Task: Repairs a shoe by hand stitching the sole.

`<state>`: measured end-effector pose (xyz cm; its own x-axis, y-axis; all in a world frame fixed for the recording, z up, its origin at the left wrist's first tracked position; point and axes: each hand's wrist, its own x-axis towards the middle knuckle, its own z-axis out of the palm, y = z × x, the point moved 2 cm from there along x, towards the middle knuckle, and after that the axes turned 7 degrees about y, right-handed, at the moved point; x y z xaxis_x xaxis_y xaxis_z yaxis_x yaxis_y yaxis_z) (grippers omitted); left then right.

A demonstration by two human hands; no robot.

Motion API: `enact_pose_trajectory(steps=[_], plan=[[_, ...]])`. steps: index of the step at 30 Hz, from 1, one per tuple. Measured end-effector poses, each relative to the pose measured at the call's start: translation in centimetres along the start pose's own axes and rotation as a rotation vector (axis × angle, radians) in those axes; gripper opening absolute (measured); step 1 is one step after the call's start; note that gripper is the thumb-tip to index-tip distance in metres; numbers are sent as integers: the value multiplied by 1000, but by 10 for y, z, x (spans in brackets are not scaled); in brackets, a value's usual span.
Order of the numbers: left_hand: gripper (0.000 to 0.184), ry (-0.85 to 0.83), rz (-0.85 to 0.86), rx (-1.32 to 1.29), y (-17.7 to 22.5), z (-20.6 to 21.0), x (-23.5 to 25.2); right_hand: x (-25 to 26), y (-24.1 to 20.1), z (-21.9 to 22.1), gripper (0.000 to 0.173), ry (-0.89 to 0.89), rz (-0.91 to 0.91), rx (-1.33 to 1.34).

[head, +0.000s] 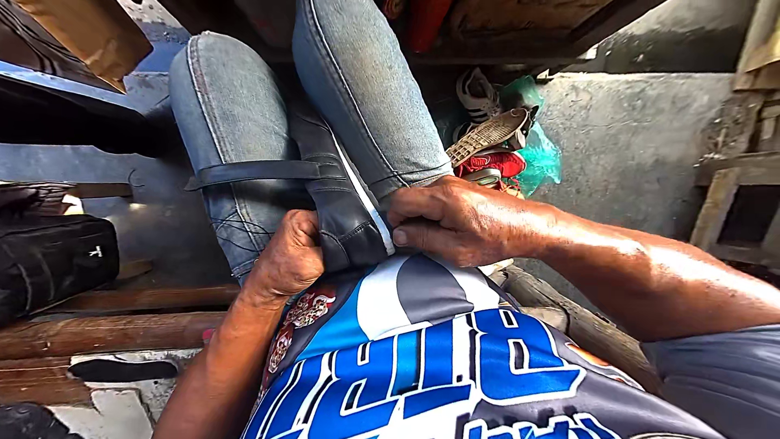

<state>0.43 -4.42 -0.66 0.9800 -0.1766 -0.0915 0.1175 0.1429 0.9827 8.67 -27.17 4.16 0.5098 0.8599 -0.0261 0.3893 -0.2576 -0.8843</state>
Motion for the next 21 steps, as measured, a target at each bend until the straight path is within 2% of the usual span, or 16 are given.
enact_pose_trajectory(steps=[5, 7, 10, 12, 17, 21], plan=[[21, 0, -28, -59, -1, 6, 3, -18, 11, 6, 19, 166, 12, -7], [21, -1, -28, -55, -1, 7, 4, -18, 10, 4, 19, 127, 53, -50], [22, 9, -28, -28, 0, 8, 4, -11, 3, -6, 17, -38, 122, -114], [23, 11, -20, -29, 0, 8, 5, -6, 3, -9, 15, -80, 109, -44], [23, 13, -20, -15, 3, 12, 9, -17, 9, 4, 16, 172, 40, 61], [22, -7, -13, -13, 2, 15, 12, -24, 13, 7, 17, 237, 61, 71]])
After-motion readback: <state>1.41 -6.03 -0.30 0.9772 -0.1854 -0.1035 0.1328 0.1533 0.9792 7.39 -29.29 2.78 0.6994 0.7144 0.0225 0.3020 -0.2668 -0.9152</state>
